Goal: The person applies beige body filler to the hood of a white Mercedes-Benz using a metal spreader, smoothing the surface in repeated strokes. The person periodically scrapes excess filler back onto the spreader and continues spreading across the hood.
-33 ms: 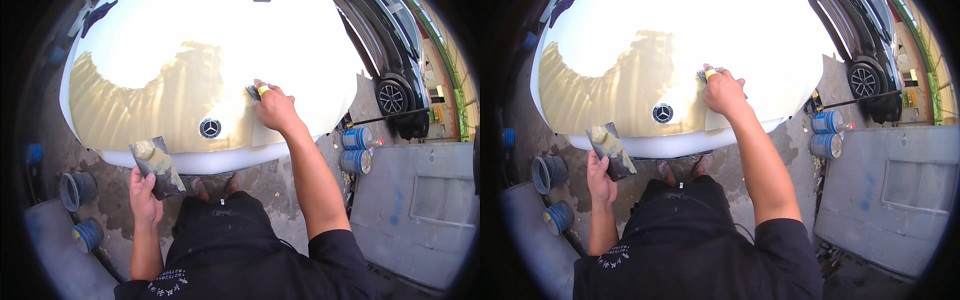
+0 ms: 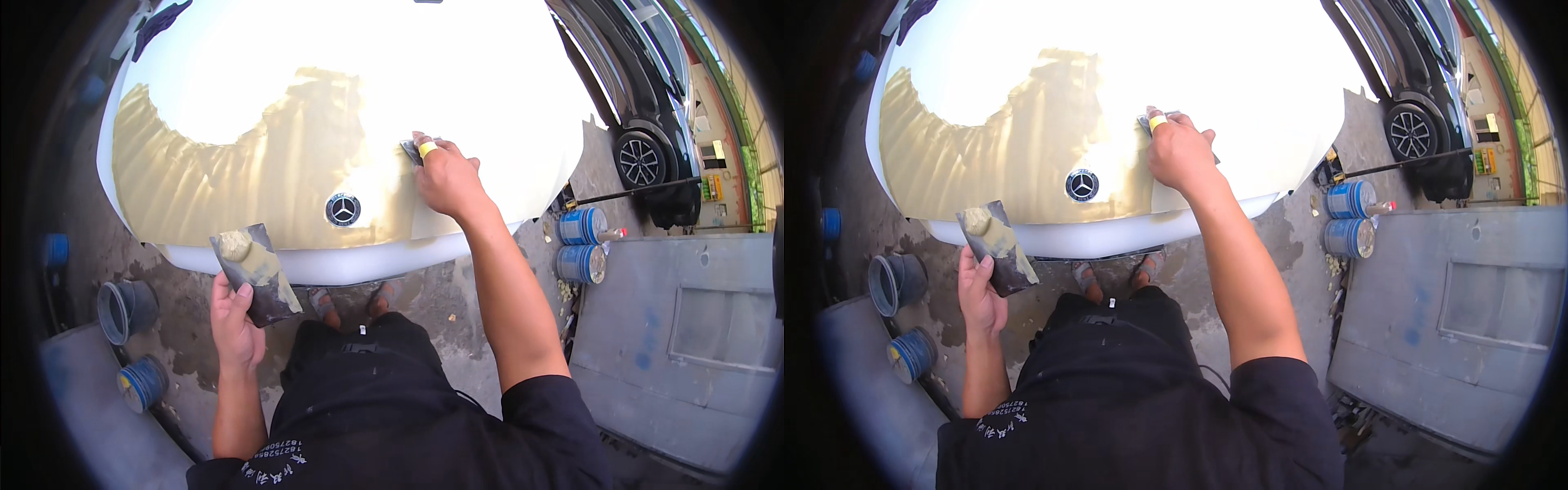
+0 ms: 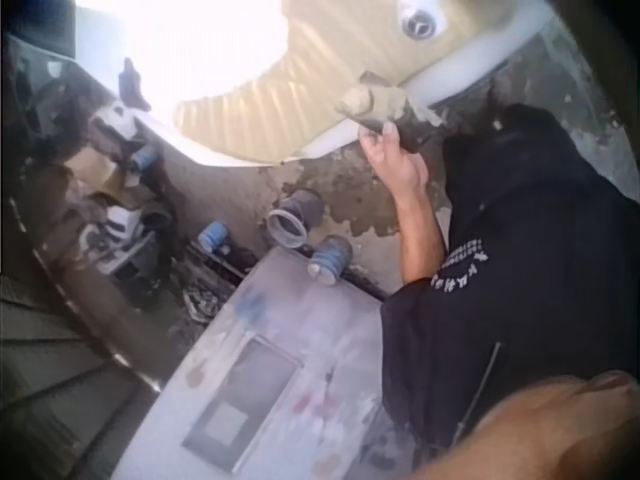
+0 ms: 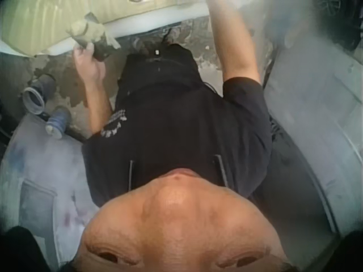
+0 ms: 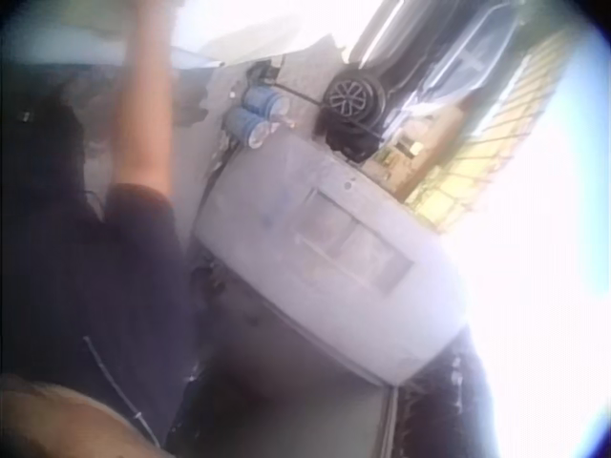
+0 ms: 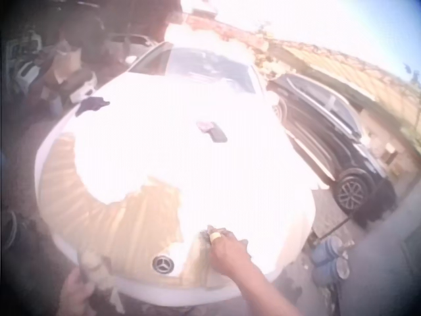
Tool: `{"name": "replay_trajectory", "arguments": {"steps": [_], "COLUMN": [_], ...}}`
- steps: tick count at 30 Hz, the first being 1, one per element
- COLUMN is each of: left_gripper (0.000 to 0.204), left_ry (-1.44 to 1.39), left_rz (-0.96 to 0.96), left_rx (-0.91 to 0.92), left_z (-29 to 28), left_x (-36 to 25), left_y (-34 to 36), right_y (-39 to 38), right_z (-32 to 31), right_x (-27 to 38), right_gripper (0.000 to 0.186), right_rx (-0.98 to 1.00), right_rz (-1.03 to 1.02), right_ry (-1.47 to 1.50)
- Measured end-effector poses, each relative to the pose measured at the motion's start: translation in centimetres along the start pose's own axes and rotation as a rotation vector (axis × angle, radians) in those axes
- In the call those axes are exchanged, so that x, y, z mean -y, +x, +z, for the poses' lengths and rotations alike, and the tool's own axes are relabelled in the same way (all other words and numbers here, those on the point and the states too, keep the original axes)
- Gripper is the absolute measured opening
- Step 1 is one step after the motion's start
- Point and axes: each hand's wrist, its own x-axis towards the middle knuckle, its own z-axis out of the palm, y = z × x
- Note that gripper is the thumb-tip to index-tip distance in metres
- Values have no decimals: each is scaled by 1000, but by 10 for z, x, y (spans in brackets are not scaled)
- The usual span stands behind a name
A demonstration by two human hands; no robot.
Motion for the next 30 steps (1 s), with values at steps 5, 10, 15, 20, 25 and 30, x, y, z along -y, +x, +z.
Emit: {"name": "replay_trajectory", "arguments": {"steps": [5,10,15,20,25,30], "left_gripper": [35,34,36,36,36,36], "left_ry": [-14,-30,-24,-20,-36,-33], "left_rz": [-4,2,7,-1,5,-1], "left_rx": [7,3,18,-31,-6,16], "left_z": [0,8,4,9,11,9], "left_x": [0,1,5,6,7,9], "left_y": [1,6,8,4,7,6], "right_y": [-30,-13,2,-21,5,9], "right_z": [3,-5,4,7,-16,-21], "right_x": [12,-11,2,-1,-27,2], "right_gripper": [60,58,57,61,58,56], "right_rx": [118,-35,-59,32,-35,115], "right_rz": [-31,-33,-168,-168,-99,-18], "right_ry": [-58,-88,-100,-105,-80,-53]}}
